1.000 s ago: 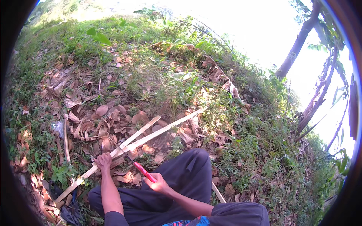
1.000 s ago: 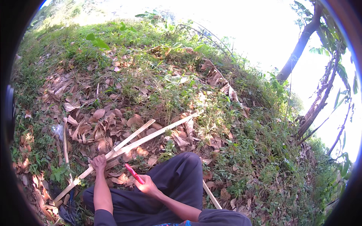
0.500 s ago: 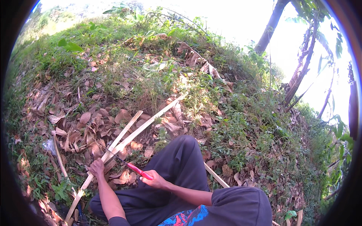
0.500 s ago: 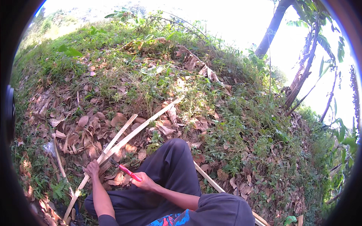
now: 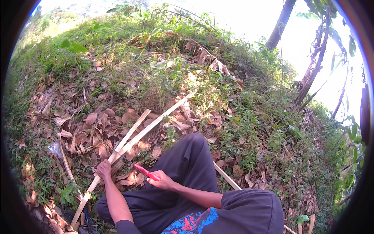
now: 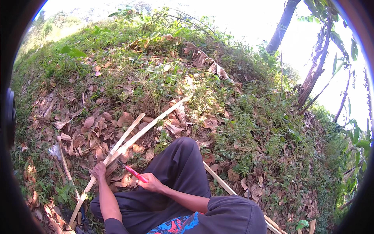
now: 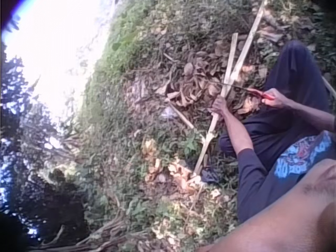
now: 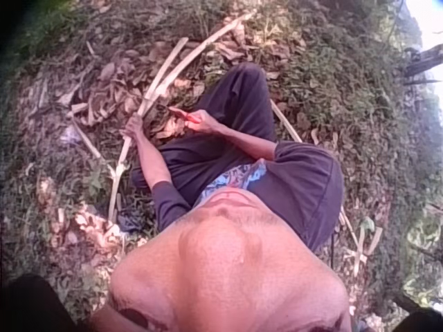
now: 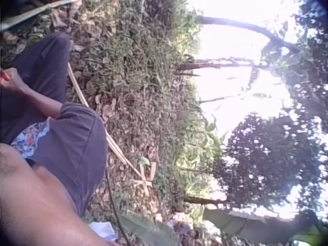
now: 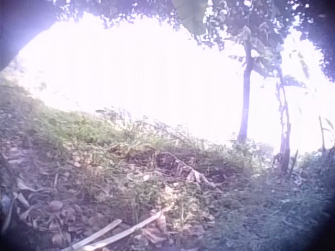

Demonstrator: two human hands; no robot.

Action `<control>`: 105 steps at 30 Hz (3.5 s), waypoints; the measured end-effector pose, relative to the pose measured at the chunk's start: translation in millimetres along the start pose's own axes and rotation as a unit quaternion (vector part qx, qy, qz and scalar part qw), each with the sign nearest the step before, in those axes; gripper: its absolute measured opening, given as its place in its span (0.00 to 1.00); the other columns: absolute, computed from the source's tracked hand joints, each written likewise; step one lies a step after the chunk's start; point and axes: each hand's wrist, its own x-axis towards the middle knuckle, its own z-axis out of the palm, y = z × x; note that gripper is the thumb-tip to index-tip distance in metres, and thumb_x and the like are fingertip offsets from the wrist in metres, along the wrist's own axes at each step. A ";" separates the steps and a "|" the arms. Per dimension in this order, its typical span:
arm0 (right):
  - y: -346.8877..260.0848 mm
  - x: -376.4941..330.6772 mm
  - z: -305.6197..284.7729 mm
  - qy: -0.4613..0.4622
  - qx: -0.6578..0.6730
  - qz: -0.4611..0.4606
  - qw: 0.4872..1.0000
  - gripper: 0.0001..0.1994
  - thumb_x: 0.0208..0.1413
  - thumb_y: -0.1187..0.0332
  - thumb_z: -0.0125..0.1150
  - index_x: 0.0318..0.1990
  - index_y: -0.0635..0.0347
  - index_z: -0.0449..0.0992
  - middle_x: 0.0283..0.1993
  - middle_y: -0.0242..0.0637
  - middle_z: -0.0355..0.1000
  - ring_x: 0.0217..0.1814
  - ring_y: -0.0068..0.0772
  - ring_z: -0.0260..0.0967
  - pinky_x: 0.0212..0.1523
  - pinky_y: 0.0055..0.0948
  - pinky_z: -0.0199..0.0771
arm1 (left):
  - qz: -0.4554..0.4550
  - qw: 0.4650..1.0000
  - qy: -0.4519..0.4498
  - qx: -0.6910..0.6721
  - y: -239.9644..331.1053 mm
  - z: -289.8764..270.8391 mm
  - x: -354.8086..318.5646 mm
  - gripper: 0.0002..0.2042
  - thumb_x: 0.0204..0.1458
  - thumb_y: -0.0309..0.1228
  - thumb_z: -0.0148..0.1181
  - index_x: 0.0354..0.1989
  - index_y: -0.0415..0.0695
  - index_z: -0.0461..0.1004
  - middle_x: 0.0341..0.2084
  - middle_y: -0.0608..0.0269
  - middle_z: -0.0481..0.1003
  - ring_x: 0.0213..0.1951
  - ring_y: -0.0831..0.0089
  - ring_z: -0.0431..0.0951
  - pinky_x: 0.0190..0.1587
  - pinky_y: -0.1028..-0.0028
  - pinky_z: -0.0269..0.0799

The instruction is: The person sits cross-legged on the ground and uses a red-handled saw to cut thin bamboo strips. They hold the bamboo steady with their left hand and saw back and forth with their right hand, cutting through multiple strips sequentially.

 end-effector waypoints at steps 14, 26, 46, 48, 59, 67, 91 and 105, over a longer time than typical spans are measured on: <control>3.4 4.0 5.1 -0.016 -0.005 -0.017 1.000 0.13 0.59 0.66 0.58 0.25 0.61 0.65 0.20 0.21 0.54 0.24 0.15 0.50 0.25 0.28 0.53 | 0.009 0.999 0.034 0.039 0.5 -27.2 -5.0 0.19 0.59 0.43 0.45 0.25 0.51 0.80 0.25 0.57 0.81 0.31 0.55 0.82 0.37 0.52 0.72; 0.9 4.4 8.3 -0.009 -0.003 -0.011 1.000 0.14 0.59 0.64 0.58 0.26 0.62 0.66 0.19 0.21 0.56 0.23 0.16 0.51 0.24 0.29 0.53 | 0.105 0.896 0.152 -0.403 145.0 -274.0 -0.2 0.17 0.62 0.40 0.47 0.41 0.37 0.74 0.36 0.50 0.74 0.39 0.58 0.75 0.47 0.56 0.70; 19.4 13.7 -4.5 -0.011 0.010 -0.021 1.000 0.11 0.56 0.67 0.59 0.25 0.62 0.69 0.19 0.21 0.57 0.23 0.16 0.52 0.23 0.28 0.53 | 0.638 0.608 -0.441 -0.169 300.6 -338.1 -215.2 0.21 0.53 0.42 0.59 0.49 0.40 0.76 0.36 0.49 0.80 0.41 0.49 0.80 0.46 0.56 0.75; 39.9 19.5 -5.6 0.030 -0.006 -0.018 0.999 0.12 0.52 0.67 0.59 0.22 0.60 0.65 0.18 0.22 0.56 0.22 0.17 0.52 0.22 0.31 0.54 | 0.534 0.595 -0.417 -0.433 250.9 -346.4 -163.8 0.21 0.54 0.42 0.59 0.51 0.40 0.76 0.37 0.50 0.81 0.43 0.56 0.82 0.49 0.65 0.75; 11.4 18.7 0.7 0.009 0.009 -0.017 1.000 0.13 0.58 0.69 0.58 0.23 0.62 0.66 0.18 0.20 0.55 0.22 0.13 0.49 0.22 0.26 0.52 | -0.148 0.978 -0.049 -0.136 0.5 -109.6 16.5 0.24 0.61 0.49 0.43 0.48 0.43 0.77 0.49 0.41 0.74 0.53 0.46 0.73 0.55 0.48 0.65; -18.8 15.0 -7.0 -0.001 0.149 0.056 0.987 0.13 0.62 0.66 0.58 0.24 0.55 0.68 0.17 0.20 0.62 0.15 0.11 0.53 0.16 0.19 0.51 | -0.142 0.980 -0.135 -0.022 3.3 -74.3 -1.3 0.27 0.56 0.49 0.41 0.43 0.41 0.82 0.53 0.45 0.74 0.59 0.51 0.69 0.63 0.52 0.51; -28.1 37.2 14.6 -0.004 -0.005 0.043 0.999 0.13 0.62 0.68 0.59 0.24 0.56 0.68 0.17 0.18 0.59 0.16 0.09 0.52 0.17 0.16 0.48 | -0.148 0.969 -0.184 -0.075 -0.3 -82.1 -4.4 0.26 0.57 0.48 0.39 0.34 0.42 0.83 0.38 0.49 0.82 0.46 0.56 0.80 0.59 0.50 0.57; -37.1 28.6 18.0 0.009 -0.018 0.035 0.999 0.14 0.62 0.69 0.58 0.22 0.58 0.66 0.17 0.18 0.59 0.18 0.09 0.49 0.18 0.19 0.45 | -0.152 0.971 -0.180 -0.051 -0.3 -74.7 -2.2 0.26 0.56 0.47 0.39 0.31 0.43 0.83 0.36 0.50 0.82 0.43 0.59 0.81 0.57 0.51 0.58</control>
